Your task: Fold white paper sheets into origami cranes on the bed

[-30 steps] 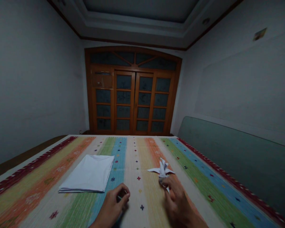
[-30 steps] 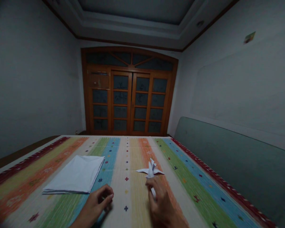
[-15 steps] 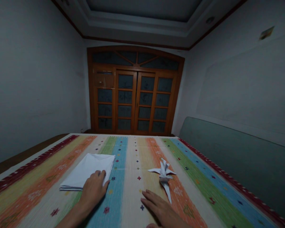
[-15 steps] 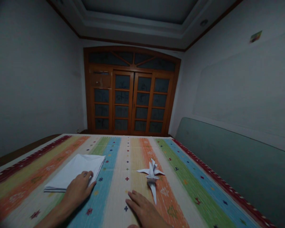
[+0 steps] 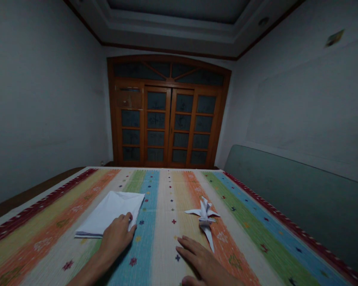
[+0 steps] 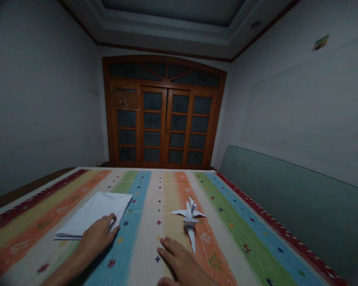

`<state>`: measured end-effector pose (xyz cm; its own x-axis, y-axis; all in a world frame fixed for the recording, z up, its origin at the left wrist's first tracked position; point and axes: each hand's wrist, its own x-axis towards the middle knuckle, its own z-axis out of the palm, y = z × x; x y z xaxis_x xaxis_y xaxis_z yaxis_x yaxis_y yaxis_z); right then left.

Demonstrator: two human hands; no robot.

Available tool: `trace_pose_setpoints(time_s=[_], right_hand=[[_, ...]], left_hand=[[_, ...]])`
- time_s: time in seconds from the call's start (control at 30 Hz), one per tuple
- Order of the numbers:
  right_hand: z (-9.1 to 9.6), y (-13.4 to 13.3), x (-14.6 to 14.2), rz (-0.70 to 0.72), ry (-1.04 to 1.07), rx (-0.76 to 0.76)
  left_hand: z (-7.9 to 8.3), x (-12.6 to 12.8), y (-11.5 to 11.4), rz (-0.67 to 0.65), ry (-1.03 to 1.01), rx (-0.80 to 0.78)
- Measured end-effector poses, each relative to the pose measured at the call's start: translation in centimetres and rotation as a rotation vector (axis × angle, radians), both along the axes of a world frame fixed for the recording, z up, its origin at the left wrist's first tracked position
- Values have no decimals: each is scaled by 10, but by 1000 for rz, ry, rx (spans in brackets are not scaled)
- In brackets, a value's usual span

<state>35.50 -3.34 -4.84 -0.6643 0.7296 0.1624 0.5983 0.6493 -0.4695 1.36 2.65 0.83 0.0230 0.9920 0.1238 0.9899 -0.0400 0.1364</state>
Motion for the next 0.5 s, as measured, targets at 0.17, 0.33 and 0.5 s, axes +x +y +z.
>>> trace_pose_setpoints(time_s=[0.17, 0.33, 0.5], right_hand=[[3, -2, -1, -10, 16, -10], [6, -2, -2, -23, -19, -25], [9, -3, -4, -77, -47, 14]], left_hand=[[4, -2, -1, -6, -11, -8], [5, -2, 1, -19, -8, 9], [-2, 14, -8, -220, -33, 31]])
